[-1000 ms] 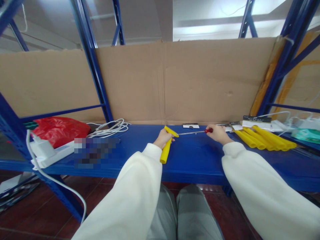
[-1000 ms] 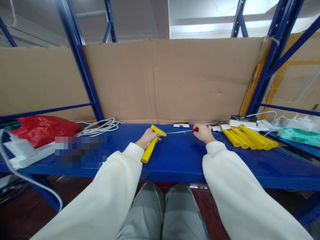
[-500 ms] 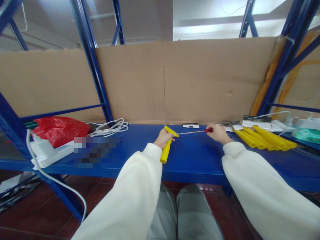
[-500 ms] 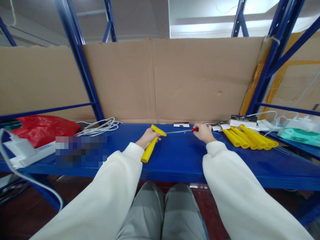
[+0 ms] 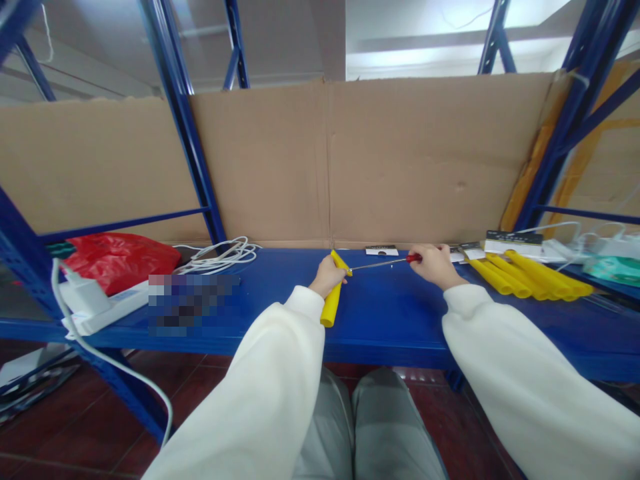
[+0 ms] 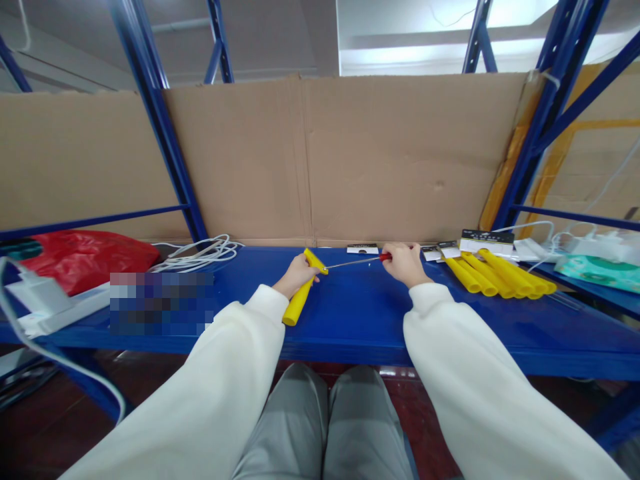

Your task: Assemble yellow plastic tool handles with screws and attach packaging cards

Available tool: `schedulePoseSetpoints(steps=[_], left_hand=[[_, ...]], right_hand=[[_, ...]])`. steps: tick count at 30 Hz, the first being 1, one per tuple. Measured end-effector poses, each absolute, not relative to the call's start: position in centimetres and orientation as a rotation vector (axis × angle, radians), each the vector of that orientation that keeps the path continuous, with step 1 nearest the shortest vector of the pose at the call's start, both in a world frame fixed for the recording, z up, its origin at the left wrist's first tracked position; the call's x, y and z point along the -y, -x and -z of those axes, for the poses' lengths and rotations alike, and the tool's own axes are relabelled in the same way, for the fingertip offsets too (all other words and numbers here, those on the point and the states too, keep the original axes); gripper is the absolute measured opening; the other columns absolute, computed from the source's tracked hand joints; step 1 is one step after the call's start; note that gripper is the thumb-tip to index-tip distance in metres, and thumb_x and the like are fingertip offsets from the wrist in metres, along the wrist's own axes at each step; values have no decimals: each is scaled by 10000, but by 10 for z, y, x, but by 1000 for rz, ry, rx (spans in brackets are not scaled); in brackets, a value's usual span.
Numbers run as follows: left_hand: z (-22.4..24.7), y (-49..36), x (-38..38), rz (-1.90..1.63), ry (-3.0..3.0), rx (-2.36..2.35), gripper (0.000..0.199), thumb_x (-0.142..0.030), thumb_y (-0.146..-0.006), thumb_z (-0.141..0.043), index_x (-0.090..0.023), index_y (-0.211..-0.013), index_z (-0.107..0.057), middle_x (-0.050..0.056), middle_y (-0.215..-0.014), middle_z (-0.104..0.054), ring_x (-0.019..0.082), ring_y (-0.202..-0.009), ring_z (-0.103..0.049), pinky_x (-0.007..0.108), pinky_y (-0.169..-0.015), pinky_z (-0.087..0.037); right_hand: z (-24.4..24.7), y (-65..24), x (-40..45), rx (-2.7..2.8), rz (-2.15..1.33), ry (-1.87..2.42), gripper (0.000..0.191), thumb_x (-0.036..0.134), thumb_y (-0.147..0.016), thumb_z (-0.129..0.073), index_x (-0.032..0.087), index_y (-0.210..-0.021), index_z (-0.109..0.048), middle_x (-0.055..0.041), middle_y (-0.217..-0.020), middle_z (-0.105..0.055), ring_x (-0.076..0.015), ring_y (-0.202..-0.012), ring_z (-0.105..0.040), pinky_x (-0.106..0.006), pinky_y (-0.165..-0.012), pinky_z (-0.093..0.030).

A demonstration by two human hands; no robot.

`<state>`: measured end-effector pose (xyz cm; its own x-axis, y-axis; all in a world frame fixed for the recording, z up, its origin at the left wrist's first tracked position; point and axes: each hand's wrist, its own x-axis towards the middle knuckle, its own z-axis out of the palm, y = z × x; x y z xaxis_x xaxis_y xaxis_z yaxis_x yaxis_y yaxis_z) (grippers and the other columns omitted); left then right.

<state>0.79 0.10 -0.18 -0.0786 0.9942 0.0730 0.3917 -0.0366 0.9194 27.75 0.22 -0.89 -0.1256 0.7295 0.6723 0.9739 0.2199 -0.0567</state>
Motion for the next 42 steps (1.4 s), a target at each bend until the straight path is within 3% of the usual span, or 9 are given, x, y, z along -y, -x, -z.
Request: schedulePoseSetpoints(steps=[6, 18, 24, 31, 35, 39, 42], left_hand=[[-1, -3, 0, -1017, -1612, -1653, 284, 0, -814, -646, -50, -1090, -603, 124, -884, -743, 135, -583, -682, 189, -481, -450], [-1, 3, -1, -1008, -1754, -1678, 348, 0, -754, -710, -113, -1058, -584, 123, -945, -748, 185, -736, -735, 212, -586, -512], [-4, 3, 2, -1032, -1708, -1745, 343, 32, -707, -735, -136, -970, -592, 89, -862, -744, 195, -769, -736, 207, -591, -516], [-9, 3, 6, -1021, -1701, -1787, 316, 42, -685, -737, -121, -927, -616, 115, -859, -748, 217, -744, -739, 238, -579, -526], [-8, 4, 3, -1020, -1697, -1814, 295, 27, -683, -754, -137, -893, -627, 92, -797, -745, 225, -780, -746, 235, -604, -535], [-6, 6, -1, -1031, -1688, -1818, 313, 20, -677, -765, -137, -918, -642, 84, -777, -747, 226, -789, -751, 236, -629, -549], [-4, 8, -4, -1033, -1681, -1814, 316, 5, -689, -762, -134, -949, -647, 82, -767, -747, 225, -777, -752, 237, -626, -551]], right_hand=[[0, -263, 13, 2075, 683, 1569, 163, 161, -781, -491, 204, -797, -647, -113, -915, -757, -262, -930, -656, -349, -773, -339], [1, -273, 11, 2270, 622, 1536, 225, 269, -901, -545, 209, -967, -752, -102, -975, -744, -231, -833, -679, -314, -727, -458], [2, -272, 12, 2342, 417, 1504, 162, 304, -885, -593, 235, -888, -740, -69, -918, -750, -213, -778, -682, -300, -722, -474], [2, -264, 17, 2245, 542, 1581, 43, 258, -857, -594, 249, -852, -636, -22, -770, -720, -196, -660, -635, -280, -616, -400], [2, -266, 17, 2303, 545, 1516, 113, 327, -866, -623, 243, -801, -660, -48, -844, -748, -210, -743, -666, -284, -647, -424], [2, -266, 17, 2319, 475, 1520, 224, 391, -917, -569, 242, -888, -733, -75, -966, -778, -236, -829, -701, -308, -706, -467], [2, -263, 18, 2303, 452, 1532, 219, 414, -907, -589, 247, -954, -723, -71, -939, -777, -245, -814, -705, -314, -709, -470]])
